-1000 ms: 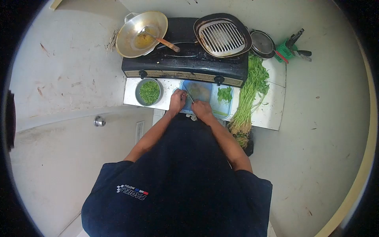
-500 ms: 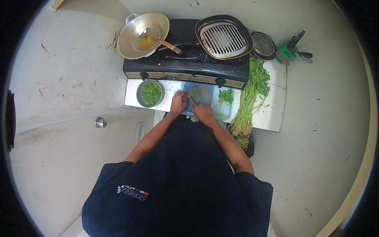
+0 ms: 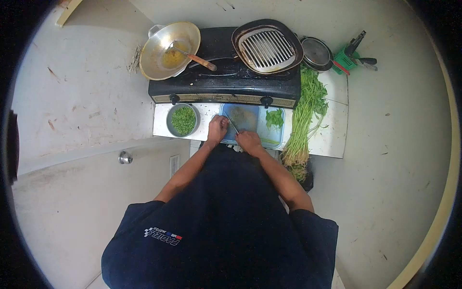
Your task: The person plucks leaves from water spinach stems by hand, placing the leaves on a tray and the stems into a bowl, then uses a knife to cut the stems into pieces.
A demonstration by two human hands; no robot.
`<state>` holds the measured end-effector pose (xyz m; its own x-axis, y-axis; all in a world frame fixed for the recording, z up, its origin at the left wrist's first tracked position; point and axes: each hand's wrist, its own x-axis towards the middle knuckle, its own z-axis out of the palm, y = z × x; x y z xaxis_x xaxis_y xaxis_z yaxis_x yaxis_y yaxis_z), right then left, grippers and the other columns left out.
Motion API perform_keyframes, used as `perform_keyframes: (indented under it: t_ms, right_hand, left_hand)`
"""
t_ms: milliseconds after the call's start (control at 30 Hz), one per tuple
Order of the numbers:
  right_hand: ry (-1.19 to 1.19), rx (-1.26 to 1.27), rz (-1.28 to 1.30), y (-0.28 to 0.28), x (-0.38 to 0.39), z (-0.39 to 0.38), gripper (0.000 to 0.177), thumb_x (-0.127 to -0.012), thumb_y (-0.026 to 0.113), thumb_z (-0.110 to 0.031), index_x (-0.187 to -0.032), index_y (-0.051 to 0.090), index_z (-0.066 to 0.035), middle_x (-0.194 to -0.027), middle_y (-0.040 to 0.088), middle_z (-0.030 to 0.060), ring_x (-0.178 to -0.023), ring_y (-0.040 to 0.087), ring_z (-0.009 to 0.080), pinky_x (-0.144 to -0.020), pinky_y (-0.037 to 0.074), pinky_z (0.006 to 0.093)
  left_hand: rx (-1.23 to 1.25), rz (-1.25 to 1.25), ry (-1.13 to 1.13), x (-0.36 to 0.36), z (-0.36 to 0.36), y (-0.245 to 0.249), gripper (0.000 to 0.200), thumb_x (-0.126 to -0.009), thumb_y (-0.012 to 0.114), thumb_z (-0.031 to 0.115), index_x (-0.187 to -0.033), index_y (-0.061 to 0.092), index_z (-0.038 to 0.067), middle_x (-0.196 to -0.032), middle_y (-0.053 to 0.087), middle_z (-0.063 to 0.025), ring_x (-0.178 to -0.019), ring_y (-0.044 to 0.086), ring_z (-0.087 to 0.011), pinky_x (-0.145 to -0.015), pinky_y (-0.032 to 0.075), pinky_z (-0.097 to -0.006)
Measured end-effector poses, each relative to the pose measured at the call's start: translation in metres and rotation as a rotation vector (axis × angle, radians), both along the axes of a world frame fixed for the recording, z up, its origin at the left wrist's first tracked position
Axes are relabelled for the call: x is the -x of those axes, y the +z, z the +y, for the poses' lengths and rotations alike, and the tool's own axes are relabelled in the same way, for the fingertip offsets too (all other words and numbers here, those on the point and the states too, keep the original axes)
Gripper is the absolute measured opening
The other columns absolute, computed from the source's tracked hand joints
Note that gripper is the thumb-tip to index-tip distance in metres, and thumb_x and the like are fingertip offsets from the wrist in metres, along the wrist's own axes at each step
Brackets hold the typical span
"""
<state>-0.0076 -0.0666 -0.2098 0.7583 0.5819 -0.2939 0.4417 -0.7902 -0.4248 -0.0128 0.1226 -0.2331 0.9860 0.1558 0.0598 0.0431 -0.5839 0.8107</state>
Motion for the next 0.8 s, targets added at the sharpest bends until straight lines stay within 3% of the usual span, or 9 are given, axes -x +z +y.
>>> perform_keyframes:
  t_ms: [100,300,500,800]
  right_hand:
    - [0.034,-0.046,-0.026,-0.005,0.0,-0.001,0.045,-0.105,0.047,-0.035,-0.091,0.066,0.003,-0.083,0.072,0.0247,-0.079,0.074,0.0388,-0.073,0.059,0.0488]
    - [0.005,0.013,-0.046,-0.01,-0.013,0.021,0.041,-0.103,0.051,-0.032,-0.088,0.072,-0.001,-0.091,0.074,0.0184,-0.083,0.075,0.0343,-0.072,0.059,0.0476]
    - [0.079,-0.03,-0.074,0.003,0.001,-0.008,0.042,-0.103,0.05,-0.034,-0.09,0.071,0.0,-0.087,0.075,0.019,-0.079,0.075,0.0353,-0.07,0.059,0.0486]
    - [-0.078,0.006,0.09,0.004,-0.003,-0.007,0.045,-0.105,0.044,-0.036,-0.116,0.057,0.006,-0.08,0.073,0.0234,-0.078,0.073,0.0406,-0.071,0.058,0.0508]
  left_hand:
    - [-0.013,-0.008,0.01,0.0,-0.001,0.0,0.009,-0.084,0.066,-0.006,-0.091,0.068,-0.001,-0.083,0.059,-0.016,-0.071,0.063,-0.0314,-0.066,0.052,-0.0407]
    - [-0.054,0.019,0.0,0.002,-0.003,0.004,0.007,-0.088,0.068,-0.001,-0.095,0.068,-0.001,-0.086,0.061,-0.0165,-0.074,0.066,-0.0312,-0.067,0.053,-0.0399]
    - [-0.037,-0.014,0.032,0.002,-0.007,-0.001,0.003,-0.088,0.065,-0.001,-0.091,0.065,0.0,-0.085,0.056,-0.0181,-0.073,0.06,-0.0372,-0.067,0.05,-0.0452]
    - [-0.072,-0.045,0.017,0.007,-0.011,0.011,0.006,-0.088,0.062,-0.003,-0.093,0.065,0.0,-0.085,0.056,-0.0178,-0.073,0.061,-0.0357,-0.067,0.05,-0.0442]
